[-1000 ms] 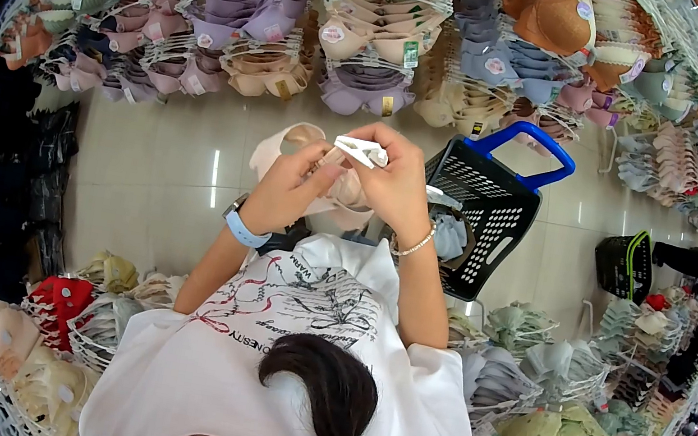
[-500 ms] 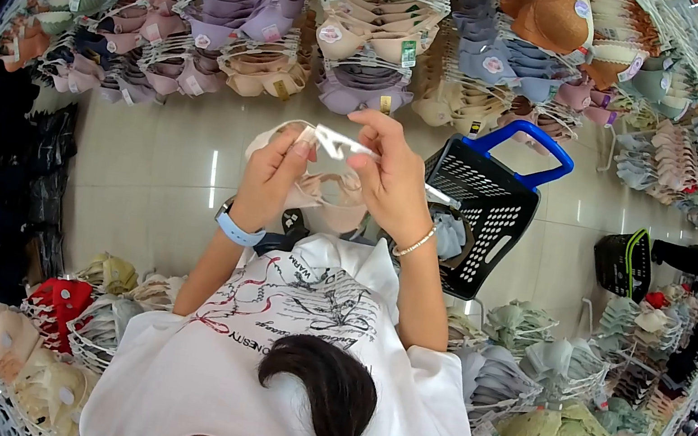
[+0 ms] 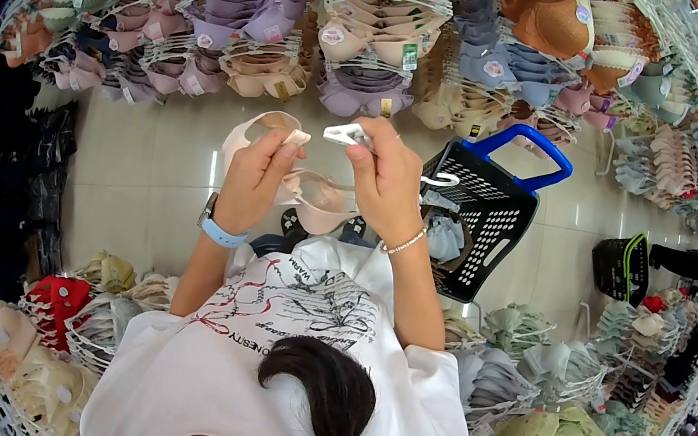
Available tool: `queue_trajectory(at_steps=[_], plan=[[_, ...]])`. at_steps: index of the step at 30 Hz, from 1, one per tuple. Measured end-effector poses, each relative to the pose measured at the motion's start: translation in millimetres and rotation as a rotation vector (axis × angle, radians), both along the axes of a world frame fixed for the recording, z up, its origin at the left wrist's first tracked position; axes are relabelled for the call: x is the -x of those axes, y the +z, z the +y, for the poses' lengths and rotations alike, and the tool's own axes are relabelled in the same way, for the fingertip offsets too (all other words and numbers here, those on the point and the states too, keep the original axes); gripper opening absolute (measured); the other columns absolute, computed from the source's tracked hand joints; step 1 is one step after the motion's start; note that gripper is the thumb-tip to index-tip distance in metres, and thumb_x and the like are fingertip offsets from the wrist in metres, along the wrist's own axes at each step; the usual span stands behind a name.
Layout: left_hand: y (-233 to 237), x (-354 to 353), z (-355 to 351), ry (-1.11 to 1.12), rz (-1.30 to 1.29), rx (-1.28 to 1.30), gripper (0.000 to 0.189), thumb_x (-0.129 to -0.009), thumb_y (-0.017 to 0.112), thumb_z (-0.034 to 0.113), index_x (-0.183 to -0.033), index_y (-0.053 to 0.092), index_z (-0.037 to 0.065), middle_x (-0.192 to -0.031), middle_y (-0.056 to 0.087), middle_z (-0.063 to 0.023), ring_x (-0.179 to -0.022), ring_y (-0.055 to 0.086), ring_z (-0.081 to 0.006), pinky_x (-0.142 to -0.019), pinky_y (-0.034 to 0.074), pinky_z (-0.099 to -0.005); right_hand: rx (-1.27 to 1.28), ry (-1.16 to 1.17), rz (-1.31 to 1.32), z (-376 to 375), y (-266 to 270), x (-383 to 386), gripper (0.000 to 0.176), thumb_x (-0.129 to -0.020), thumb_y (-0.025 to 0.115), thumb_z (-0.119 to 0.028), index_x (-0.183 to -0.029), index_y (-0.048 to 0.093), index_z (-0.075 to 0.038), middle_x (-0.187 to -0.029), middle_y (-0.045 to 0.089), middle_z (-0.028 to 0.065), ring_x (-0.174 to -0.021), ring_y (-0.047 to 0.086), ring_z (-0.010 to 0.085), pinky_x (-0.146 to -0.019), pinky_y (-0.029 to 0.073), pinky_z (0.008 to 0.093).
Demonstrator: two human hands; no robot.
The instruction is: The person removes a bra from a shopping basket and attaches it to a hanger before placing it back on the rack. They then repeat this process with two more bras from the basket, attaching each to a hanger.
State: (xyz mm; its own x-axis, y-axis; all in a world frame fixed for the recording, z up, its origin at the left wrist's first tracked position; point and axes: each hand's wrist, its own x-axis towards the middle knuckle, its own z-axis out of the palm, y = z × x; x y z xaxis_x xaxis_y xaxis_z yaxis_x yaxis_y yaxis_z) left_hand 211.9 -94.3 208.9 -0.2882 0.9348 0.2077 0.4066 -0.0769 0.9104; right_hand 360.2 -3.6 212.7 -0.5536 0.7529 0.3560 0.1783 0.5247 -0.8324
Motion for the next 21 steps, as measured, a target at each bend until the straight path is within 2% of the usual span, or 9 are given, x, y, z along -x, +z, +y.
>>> queue_trajectory(at_steps=[1, 3, 6, 8, 10, 14, 16, 18, 21], plan=[[0.8, 0.6, -0.5, 0.003, -0.001, 0.0, 0.018, -0.086, 0.042, 0.015, -0.088, 0.052, 0.0, -0.058, 0.047, -0.004, -0.053, 0.041, -0.0094, -0.05, 0.034, -0.0229, -0.049, -0.008, 0.081, 0.1, -3.0, 2.8, 0.019, -0.08, 0.051, -0.018, -0.087, 0.052, -0.001, -0.067, 0.053, 0.0099, -0.055, 0.051, 0.0225, -0.052, 0.04, 0.0258], [3.7, 1.9, -1.3, 0.003, 0.206, -0.051, 0.018, -0.085, 0.043, 0.014, -0.09, 0.053, 0.001, -0.063, 0.054, -0.0073, -0.057, 0.045, -0.0159, -0.053, 0.037, -0.0263, -0.06, 0.016, 0.089, -1.9, 2.5, 3.4, 0.018, -0.08, 0.051, -0.017, -0.087, 0.052, -0.001, -0.067, 0.054, 0.0097, -0.054, 0.051, 0.0215, -0.052, 0.04, 0.0253], [7.5, 1.9, -3.7, -0.038, 0.236, 0.011, 0.017, -0.084, 0.043, 0.014, -0.09, 0.054, 0.002, -0.07, 0.057, -0.0091, -0.063, 0.047, -0.0218, -0.058, 0.038, -0.0297, -0.055, 0.027, 0.102, -4.6, 7.2, 5.2, 0.016, -0.08, 0.051, -0.015, -0.085, 0.054, -0.001, -0.067, 0.055, 0.0093, -0.053, 0.051, 0.0196, -0.051, 0.04, 0.0243], [4.6, 1.7, -4.1, -0.04, 0.249, 0.016, 0.017, -0.084, 0.043, 0.014, -0.09, 0.054, 0.002, -0.072, 0.058, -0.0087, -0.064, 0.046, -0.0223, -0.059, 0.038, -0.0303, -0.038, 0.019, 0.104, -5.1, 6.4, 6.3, 0.016, -0.079, 0.052, -0.015, -0.084, 0.055, 0.0, -0.066, 0.056, 0.0091, -0.053, 0.051, 0.0186, -0.05, 0.039, 0.0239], [3.8, 1.7, -3.7, -0.041, 0.263, 0.019, 0.017, -0.084, 0.043, 0.014, -0.089, 0.054, 0.002, -0.073, 0.058, -0.0083, -0.065, 0.046, -0.0229, -0.061, 0.037, -0.0309, -0.034, -0.016, 0.116, -4.5, 2.9, 7.4, 0.023, -0.084, 0.046, -0.02, -0.086, 0.057, 0.0, -0.068, 0.055, 0.0031, -0.056, 0.045, 0.0076, -0.051, 0.036, 0.0197], [8.3, 1.1, -3.5, -0.06, 0.263, 0.014, 0.017, -0.084, 0.043, 0.014, -0.087, 0.054, 0.003, -0.073, 0.058, -0.0083, -0.063, 0.044, -0.0237, -0.061, 0.036, -0.0315, -0.057, -0.017, 0.114, -4.6, 2.5, 9.0, 0.02, -0.083, 0.047, -0.017, -0.086, 0.056, 0.001, -0.066, 0.055, 0.0032, -0.054, 0.044, 0.0073, -0.05, 0.035, 0.0197], [9.1, -0.4, -3.0, -0.075, 0.256, 0.024, 0.017, -0.084, 0.043, 0.015, -0.087, 0.054, 0.003, -0.072, 0.058, -0.0085, -0.063, 0.044, -0.0241, -0.061, 0.036, -0.0317, -0.015, -0.022, 0.05, -6.7, 6.7, 8.7, 0.013, -0.077, 0.054, -0.011, -0.084, 0.057, 0.0, -0.067, 0.057, 0.0092, -0.052, 0.052, 0.0176, -0.049, 0.039, 0.0236], [8.4, -2.8, -1.6, -0.061, 0.258, -0.071, 0.012, -0.083, 0.044, 0.014, -0.082, 0.049, 0.004, -0.062, 0.052, -0.0092, -0.058, 0.047, -0.0268, -0.058, 0.032, -0.0328, -0.017, -0.017, 0.063, -7.2, 6.9, 9.7, 0.013, -0.077, 0.055, -0.01, -0.084, 0.056, 0.0, -0.067, 0.056, 0.0094, -0.052, 0.052, 0.0177, -0.049, 0.039, 0.0237], [9.7, -3.3, -2.1, -0.078, 0.266, -0.06, 0.011, -0.083, 0.043, 0.014, -0.083, 0.049, 0.004, -0.062, 0.052, -0.0086, -0.059, 0.047, -0.0265, -0.058, 0.032, -0.0325, -0.019, -0.009, 0.078, -8.0, 6.3, 10.1, 0.012, -0.076, 0.055, -0.01, -0.083, 0.056, 0.0, -0.066, 0.056, 0.0094, -0.051, 0.051, 0.0176, -0.048, 0.038, 0.024]])
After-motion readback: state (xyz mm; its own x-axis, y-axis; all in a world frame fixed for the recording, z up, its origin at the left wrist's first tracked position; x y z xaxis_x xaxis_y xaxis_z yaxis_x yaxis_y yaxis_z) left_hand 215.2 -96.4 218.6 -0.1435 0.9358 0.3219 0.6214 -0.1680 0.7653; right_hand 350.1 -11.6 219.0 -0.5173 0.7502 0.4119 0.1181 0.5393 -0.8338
